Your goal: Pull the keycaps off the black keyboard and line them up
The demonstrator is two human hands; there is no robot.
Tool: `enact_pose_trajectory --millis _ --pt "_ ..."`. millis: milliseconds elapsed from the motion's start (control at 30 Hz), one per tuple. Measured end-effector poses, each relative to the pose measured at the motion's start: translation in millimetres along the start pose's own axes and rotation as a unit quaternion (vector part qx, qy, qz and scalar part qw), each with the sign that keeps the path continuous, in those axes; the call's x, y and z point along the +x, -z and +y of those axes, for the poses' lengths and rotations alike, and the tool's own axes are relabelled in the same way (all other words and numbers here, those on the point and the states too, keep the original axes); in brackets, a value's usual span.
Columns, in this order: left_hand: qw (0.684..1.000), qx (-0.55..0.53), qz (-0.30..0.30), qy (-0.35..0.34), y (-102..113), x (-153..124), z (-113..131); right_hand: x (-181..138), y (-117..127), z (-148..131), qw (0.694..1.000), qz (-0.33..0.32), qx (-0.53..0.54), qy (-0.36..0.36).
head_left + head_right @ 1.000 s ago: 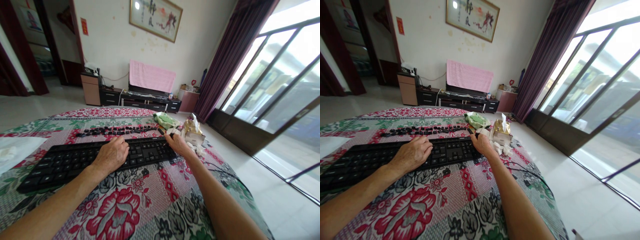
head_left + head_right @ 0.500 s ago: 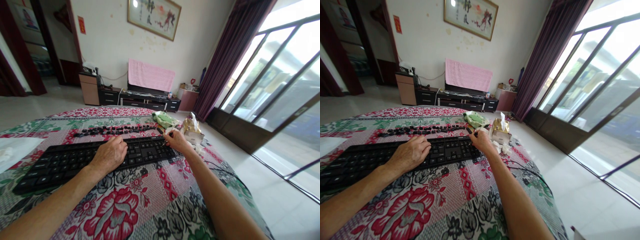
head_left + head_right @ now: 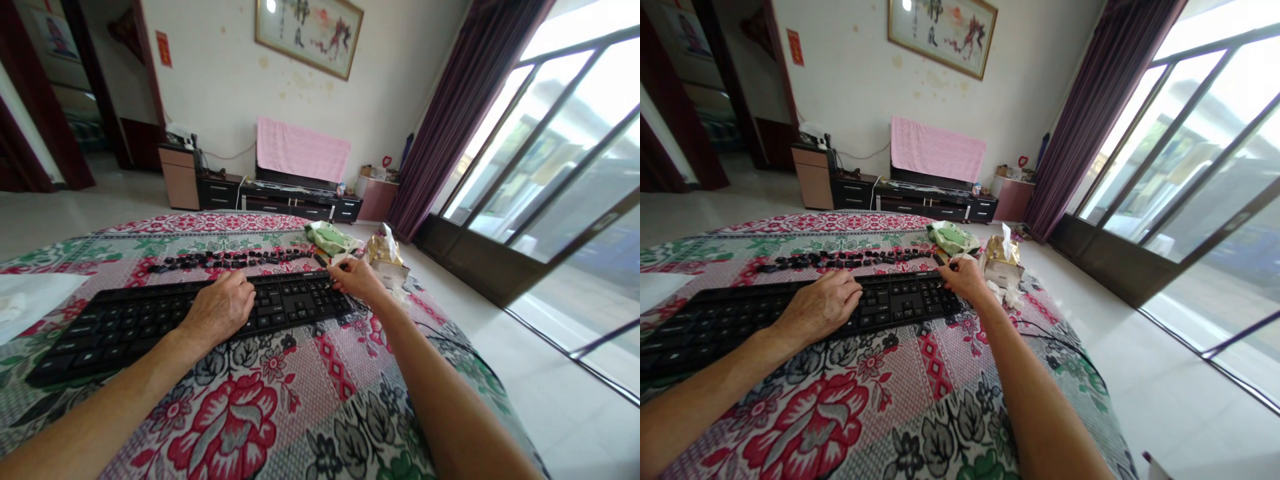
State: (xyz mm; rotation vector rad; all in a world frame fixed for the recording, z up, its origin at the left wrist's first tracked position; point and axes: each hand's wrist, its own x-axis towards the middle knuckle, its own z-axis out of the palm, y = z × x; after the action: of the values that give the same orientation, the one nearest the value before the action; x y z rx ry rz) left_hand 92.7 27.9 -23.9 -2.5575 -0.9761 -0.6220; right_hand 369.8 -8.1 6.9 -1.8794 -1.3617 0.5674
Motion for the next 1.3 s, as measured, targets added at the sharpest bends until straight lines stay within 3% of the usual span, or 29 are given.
enact_pose_trajectory --millis 200,433,500,633,733,833,1100,1200,1300 --pt "1.000 0.001 0.000 0.001 -1.4 0.0 -0.9 0.8 -3.3 0.3 0.999 0.023 0.001 -0.024" --pt "1.000 0.008 -0.003 -0.002 -1.6 0.0 -1.4 -7.8 -7.4 -9.8 0.978 0.085 -0.176 0.067" --pt "1.000 0.010 -0.007 -0.001 -1.4 0.1 -1.4 -7.9 -7.7 -11.4 0.976 0.098 -0.179 0.075" --pt "1.000 0.012 -0.016 0.004 -1.2 0.2 -1.3 -1.3 -5.8 -2.3 0.999 0.050 0.012 -0.014" --pt "1.000 0.011 -0.019 0.009 -0.9 0.2 -0.8 1.9 -2.5 5.6 0.982 0.037 0.169 -0.073" --pt "1.000 0.009 -0.020 0.012 -0.3 0.1 -0.1 1.3 0.2 5.2 0.971 0.031 0.222 -0.080" --pt "1.000 0.006 -0.010 0.011 -1.3 0.0 -0.1 -1.8 -1.7 -2.6 0.993 0.010 0.110 -0.036" --pt "1.000 0.004 -0.011 0.007 -1.5 0.1 -0.2 -4.3 -5.9 -5.0 0.999 0.037 -0.016 0.034" --pt "1.000 0.004 -0.012 0.008 -0.4 0.2 0.2 -9.0 -9.8 -13.6 0.981 0.076 -0.149 0.093"
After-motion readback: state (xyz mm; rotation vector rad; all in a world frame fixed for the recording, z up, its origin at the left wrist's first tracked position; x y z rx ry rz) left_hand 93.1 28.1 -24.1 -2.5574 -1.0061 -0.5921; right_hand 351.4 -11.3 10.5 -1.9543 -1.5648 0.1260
